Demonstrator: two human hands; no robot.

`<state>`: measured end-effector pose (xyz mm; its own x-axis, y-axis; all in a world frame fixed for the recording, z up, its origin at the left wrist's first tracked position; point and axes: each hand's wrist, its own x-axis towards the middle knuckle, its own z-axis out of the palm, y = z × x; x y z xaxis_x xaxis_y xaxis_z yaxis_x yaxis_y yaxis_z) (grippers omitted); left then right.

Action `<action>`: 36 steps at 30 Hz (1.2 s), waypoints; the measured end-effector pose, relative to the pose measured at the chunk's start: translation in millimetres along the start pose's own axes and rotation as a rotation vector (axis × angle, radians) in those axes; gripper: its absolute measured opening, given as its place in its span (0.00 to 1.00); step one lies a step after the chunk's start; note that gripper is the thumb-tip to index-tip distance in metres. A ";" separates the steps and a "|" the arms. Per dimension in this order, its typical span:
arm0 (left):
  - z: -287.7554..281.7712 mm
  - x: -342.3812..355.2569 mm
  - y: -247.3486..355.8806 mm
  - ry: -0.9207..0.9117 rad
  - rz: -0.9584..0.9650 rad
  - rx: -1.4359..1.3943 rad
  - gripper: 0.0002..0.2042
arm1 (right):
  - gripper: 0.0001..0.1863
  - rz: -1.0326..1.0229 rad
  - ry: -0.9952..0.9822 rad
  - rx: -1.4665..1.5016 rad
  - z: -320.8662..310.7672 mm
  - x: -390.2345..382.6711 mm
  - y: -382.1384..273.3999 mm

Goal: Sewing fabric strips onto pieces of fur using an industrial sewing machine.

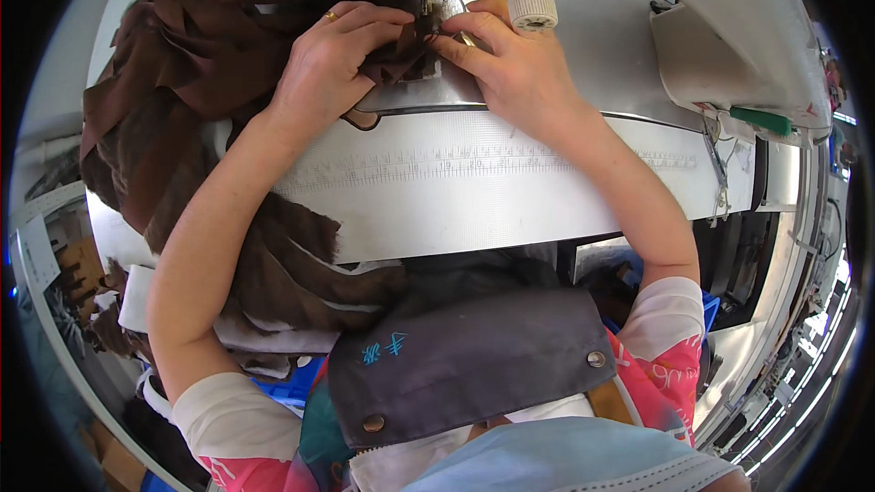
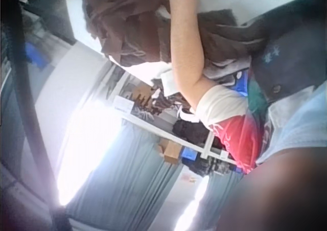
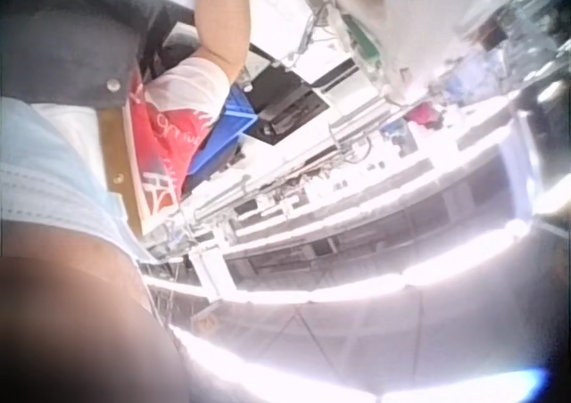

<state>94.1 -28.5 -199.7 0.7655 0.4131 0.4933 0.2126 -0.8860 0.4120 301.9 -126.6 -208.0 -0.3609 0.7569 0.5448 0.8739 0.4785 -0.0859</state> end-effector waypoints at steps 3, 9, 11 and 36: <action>-1.2 4.0 -2.0 0.008 -0.010 -0.034 0.19 | 0.15 0.039 -0.005 0.008 -0.7 2.8 -2.2; -2.0 1.9 -0.7 -0.011 0.005 -0.050 0.19 | 0.15 0.029 -0.025 0.006 -2.4 0.4 -4.1; -2.8 2.7 -1.3 -0.011 -0.013 -0.064 0.19 | 0.15 0.030 0.003 0.003 -2.4 1.3 -3.2; -209.2 -9.4 14.3 0.027 -0.166 0.270 0.10 | 0.15 0.166 -0.083 0.320 -41.0 -12.0 -52.1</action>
<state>-37.1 -1.1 -38.2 0.6913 0.5592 0.4576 0.4898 -0.8282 0.2723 274.0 -178.8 -175.9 -0.2592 0.8633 0.4330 0.7814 0.4510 -0.4313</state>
